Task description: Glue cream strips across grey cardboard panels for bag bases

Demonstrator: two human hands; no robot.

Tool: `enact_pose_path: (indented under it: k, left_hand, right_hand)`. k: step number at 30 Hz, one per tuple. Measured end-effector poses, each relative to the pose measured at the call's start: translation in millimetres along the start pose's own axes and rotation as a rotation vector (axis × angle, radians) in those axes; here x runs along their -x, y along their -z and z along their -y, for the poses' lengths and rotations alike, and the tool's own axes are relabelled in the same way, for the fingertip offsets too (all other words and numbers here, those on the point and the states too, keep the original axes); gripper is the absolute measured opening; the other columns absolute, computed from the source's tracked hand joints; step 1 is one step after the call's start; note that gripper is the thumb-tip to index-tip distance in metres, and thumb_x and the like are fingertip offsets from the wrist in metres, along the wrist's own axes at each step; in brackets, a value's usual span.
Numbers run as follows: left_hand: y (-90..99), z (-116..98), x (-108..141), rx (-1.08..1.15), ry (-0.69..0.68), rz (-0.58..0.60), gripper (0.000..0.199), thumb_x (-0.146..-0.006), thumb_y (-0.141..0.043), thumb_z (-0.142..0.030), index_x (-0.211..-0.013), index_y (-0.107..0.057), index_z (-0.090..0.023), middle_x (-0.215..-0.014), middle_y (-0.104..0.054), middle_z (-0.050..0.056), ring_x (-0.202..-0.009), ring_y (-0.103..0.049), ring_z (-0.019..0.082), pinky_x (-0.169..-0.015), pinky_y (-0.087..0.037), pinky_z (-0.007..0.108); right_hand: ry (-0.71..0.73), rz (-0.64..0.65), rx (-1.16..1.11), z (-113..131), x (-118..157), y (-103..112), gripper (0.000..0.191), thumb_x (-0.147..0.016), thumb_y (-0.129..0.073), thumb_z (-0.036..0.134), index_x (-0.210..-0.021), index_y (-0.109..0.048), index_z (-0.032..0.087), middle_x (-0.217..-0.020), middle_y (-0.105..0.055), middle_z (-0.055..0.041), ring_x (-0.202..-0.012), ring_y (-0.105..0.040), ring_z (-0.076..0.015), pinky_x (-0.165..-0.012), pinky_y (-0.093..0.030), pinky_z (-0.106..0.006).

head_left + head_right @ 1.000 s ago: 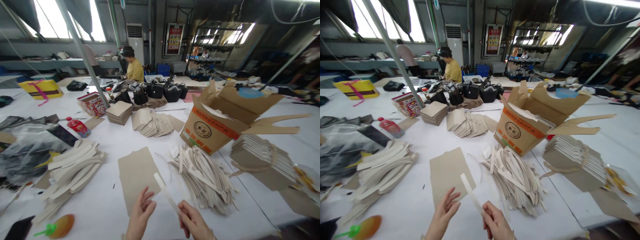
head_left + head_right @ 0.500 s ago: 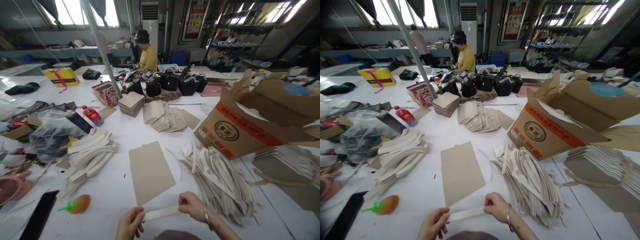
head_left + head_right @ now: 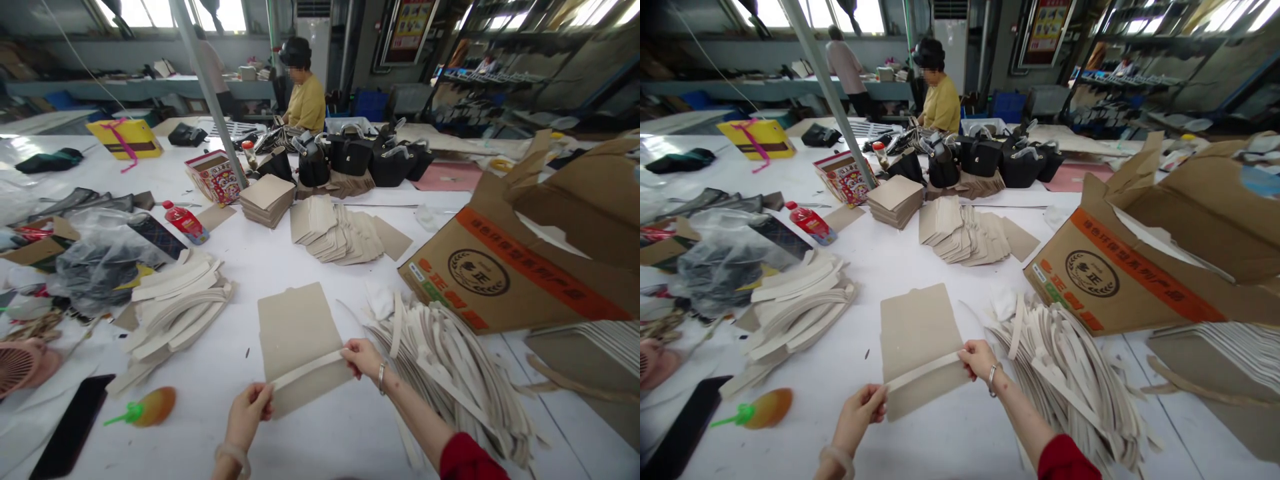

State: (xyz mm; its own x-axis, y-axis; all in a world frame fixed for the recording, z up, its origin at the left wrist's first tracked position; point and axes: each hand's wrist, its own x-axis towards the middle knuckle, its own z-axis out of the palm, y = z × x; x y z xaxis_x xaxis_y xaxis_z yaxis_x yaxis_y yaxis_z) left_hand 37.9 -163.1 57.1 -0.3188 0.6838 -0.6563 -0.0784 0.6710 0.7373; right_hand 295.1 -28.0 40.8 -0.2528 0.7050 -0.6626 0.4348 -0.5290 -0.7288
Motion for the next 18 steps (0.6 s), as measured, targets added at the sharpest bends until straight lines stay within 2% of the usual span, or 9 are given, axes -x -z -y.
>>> enact_pose_path:
  k: [3,7,13,18]
  left_hand:
    - [2.2,1,-18,0.021,0.002,0.019,0.042,-0.058,-0.063,-0.056,-0.067,-0.056,-0.015,-0.055,-0.057,-0.002,-0.051,-0.055,0.012,-0.052,-0.047,0.024]
    - [3.5,5,-35,-0.045,0.006,-0.026,0.043,-0.059,-0.06,-0.057,-0.066,-0.056,-0.015,-0.053,-0.056,-0.002,-0.049,-0.055,0.012,-0.048,-0.046,0.024]
    - [0.6,11,-43,-0.127,-0.013,-0.096,0.041,-0.064,-0.053,-0.057,-0.066,-0.056,-0.016,-0.054,-0.056,-0.002,-0.036,-0.048,0.009,-0.033,-0.033,0.021]
    - [-0.1,15,-49,-0.156,-0.021,-0.146,0.037,-0.066,-0.051,-0.052,-0.066,-0.057,-0.016,-0.054,-0.056,-0.003,-0.034,-0.045,0.008,-0.035,-0.032,0.022]
  right_hand:
    - [-0.007,-0.025,-0.015,-3,-21,-1,0.01,-0.073,-0.049,0.025,-0.067,-0.047,0.017,-0.05,-0.054,0.0051,-0.034,-0.047,-0.0058,-0.032,-0.036,-0.016]
    - [-0.019,-0.064,0.002,-6,-41,-1,0.014,-0.072,-0.052,0.025,-0.062,-0.047,0.017,-0.046,-0.052,0.0054,-0.032,-0.046,-0.0064,-0.029,-0.035,-0.016]
    - [-0.016,-0.064,0.046,-11,-51,1,0.017,-0.073,-0.051,0.031,-0.062,-0.048,0.018,-0.047,-0.052,0.0059,-0.034,-0.048,-0.0071,-0.03,-0.036,-0.016]
    - [-0.008,-0.052,0.071,-18,-57,1,0.019,-0.073,-0.049,0.034,-0.063,-0.049,0.017,-0.05,-0.052,0.0049,-0.037,-0.05,-0.0073,-0.032,-0.038,-0.017]
